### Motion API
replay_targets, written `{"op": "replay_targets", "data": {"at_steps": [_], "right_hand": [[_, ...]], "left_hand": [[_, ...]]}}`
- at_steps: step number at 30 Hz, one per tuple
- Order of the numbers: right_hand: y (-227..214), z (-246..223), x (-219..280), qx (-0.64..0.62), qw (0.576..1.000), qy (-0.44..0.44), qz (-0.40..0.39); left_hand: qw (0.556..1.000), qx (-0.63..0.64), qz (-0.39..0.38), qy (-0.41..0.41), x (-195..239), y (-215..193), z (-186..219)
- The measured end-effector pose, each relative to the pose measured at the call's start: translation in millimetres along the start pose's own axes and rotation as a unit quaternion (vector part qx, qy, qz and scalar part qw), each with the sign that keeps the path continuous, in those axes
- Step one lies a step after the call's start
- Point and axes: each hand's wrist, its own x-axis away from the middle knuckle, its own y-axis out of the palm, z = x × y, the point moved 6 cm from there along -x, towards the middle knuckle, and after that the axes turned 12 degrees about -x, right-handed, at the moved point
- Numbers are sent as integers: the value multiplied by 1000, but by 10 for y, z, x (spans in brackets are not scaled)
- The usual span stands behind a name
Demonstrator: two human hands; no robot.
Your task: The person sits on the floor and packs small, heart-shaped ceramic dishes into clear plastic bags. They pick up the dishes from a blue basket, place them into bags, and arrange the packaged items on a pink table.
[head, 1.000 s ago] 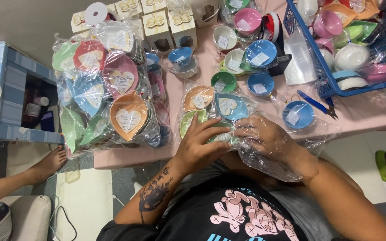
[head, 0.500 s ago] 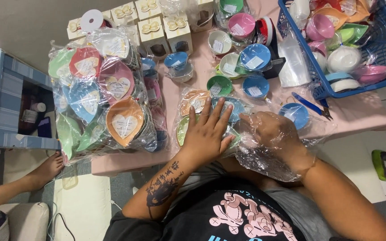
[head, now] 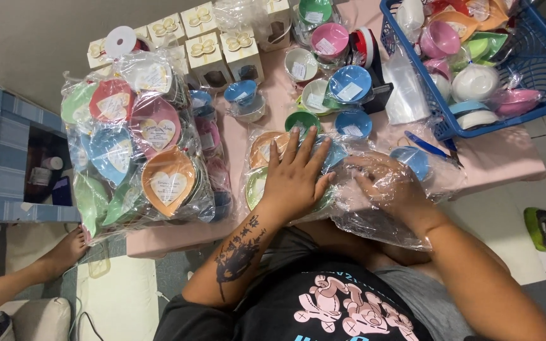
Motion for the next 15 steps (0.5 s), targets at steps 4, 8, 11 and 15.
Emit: {"op": "replay_targets", "data": {"at_steps": [4,8,11,15], "right_hand": [[-38,103,172,-1,1000,1,-16],[19,82,376,-2,999,-3,-43],[60,37,298,1,998,-7,-59],[32,74,386,5,997,-10,-81]], "left_hand": [[1000,-5,-14,-10,-50,64,7],[999,-13,-34,-10,-68,44,15],[999,0,-40,-2,-64,-79,33],[1000,-4,-26,16,-45,-270,48]]}}
